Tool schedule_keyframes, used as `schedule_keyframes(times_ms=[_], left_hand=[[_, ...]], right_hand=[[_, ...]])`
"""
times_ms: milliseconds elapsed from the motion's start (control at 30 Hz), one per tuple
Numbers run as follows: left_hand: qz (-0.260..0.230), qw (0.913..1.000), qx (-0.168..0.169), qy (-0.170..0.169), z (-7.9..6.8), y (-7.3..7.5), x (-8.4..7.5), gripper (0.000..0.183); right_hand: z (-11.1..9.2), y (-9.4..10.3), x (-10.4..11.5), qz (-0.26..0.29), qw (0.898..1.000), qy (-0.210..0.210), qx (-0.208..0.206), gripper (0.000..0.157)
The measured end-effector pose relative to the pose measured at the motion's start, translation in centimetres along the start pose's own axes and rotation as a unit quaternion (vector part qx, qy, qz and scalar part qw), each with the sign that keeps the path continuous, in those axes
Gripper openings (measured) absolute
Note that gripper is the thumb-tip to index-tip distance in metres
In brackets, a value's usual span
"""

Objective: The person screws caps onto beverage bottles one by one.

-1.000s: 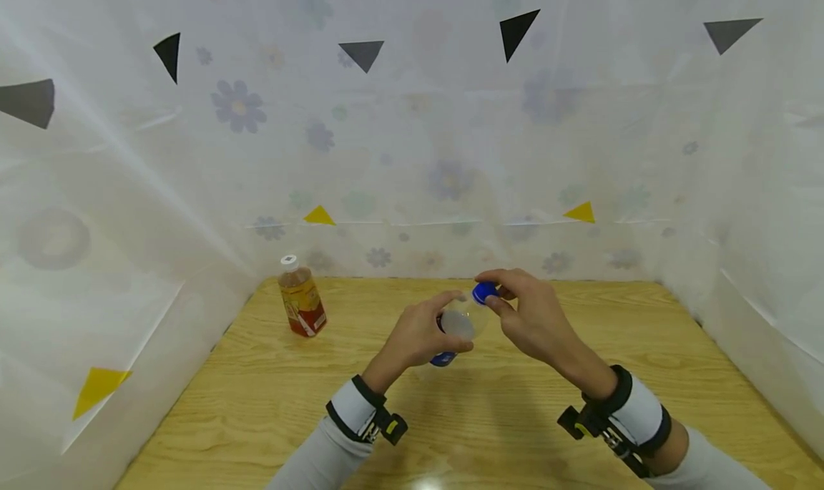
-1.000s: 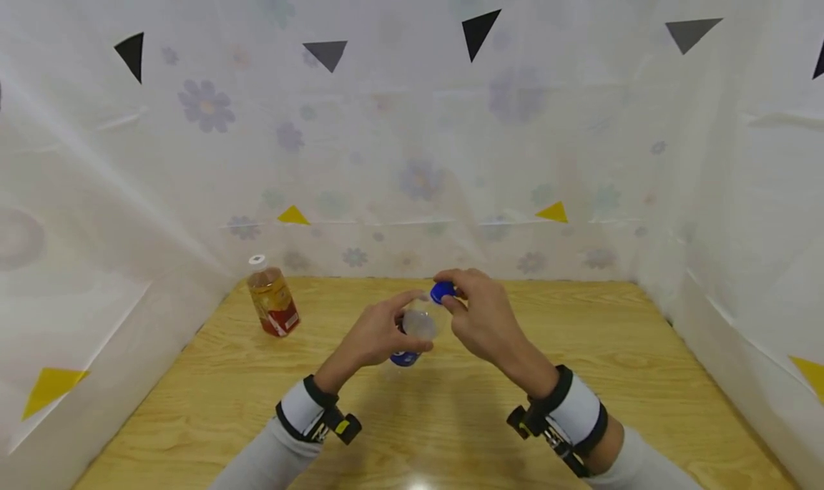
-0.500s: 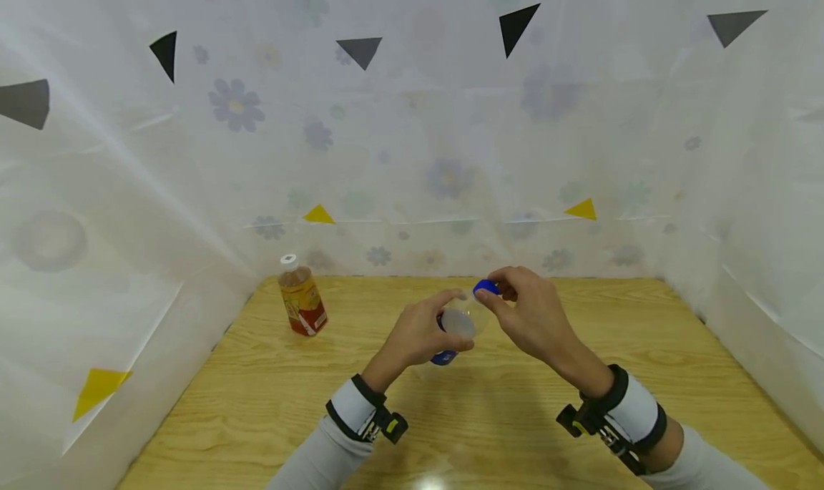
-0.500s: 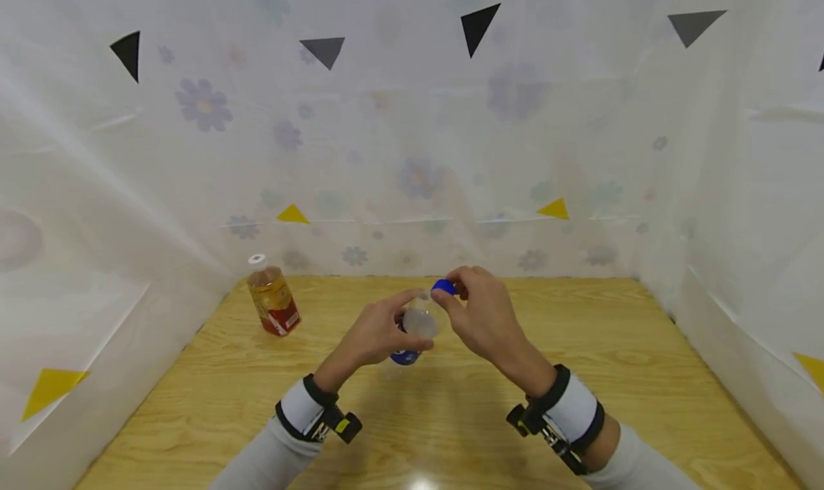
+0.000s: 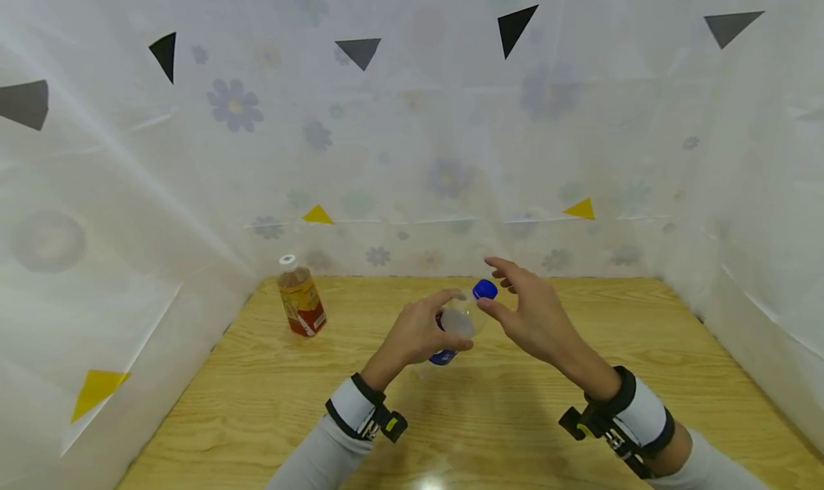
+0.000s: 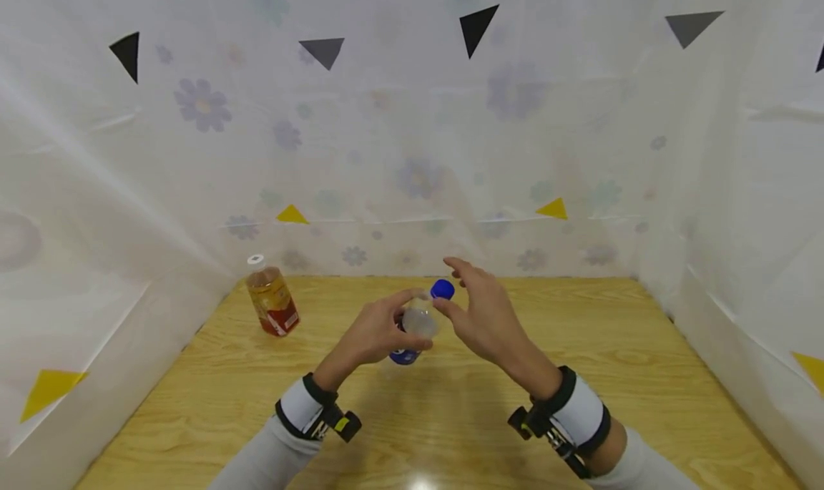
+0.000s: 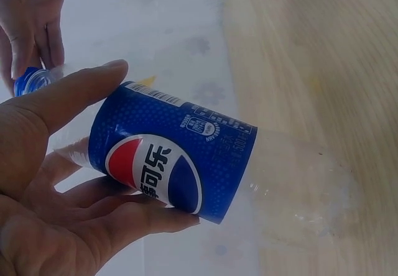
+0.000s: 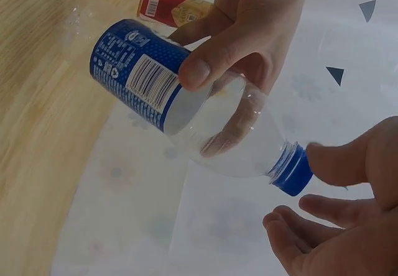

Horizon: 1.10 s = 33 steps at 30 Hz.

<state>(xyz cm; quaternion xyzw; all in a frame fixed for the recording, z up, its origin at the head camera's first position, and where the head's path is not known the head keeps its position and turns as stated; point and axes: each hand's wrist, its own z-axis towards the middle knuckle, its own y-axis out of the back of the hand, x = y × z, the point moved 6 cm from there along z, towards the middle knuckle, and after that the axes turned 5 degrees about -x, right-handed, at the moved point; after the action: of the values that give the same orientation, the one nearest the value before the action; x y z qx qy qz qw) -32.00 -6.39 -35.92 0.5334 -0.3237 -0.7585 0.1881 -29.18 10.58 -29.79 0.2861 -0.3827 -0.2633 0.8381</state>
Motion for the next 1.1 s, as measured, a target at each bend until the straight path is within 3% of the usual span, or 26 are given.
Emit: schedule_keyframes(times_ms=[167, 700, 1100], left_hand=[[0.003, 1.0, 0.001, 0.001, 0.03, -0.01, 0.03, 0.074], [0.007, 1.0, 0.004, -0.005, 0.1, 0.15, 0.03, 0.075], [0.01, 0.9999, 0.005, -0.001, -0.02, -0.02, 0.04, 0.075]], right_hand=[[0.02, 0.3, 0.58, 0.015, 0.999, 0.032, -0.001, 0.055], [-0.05, -0.12, 0.73, 0.013, 0.998, 0.061, -0.018, 0.047], [-0.32, -0.16, 0.13, 0.027, 0.998, 0.037, -0.042, 0.028]])
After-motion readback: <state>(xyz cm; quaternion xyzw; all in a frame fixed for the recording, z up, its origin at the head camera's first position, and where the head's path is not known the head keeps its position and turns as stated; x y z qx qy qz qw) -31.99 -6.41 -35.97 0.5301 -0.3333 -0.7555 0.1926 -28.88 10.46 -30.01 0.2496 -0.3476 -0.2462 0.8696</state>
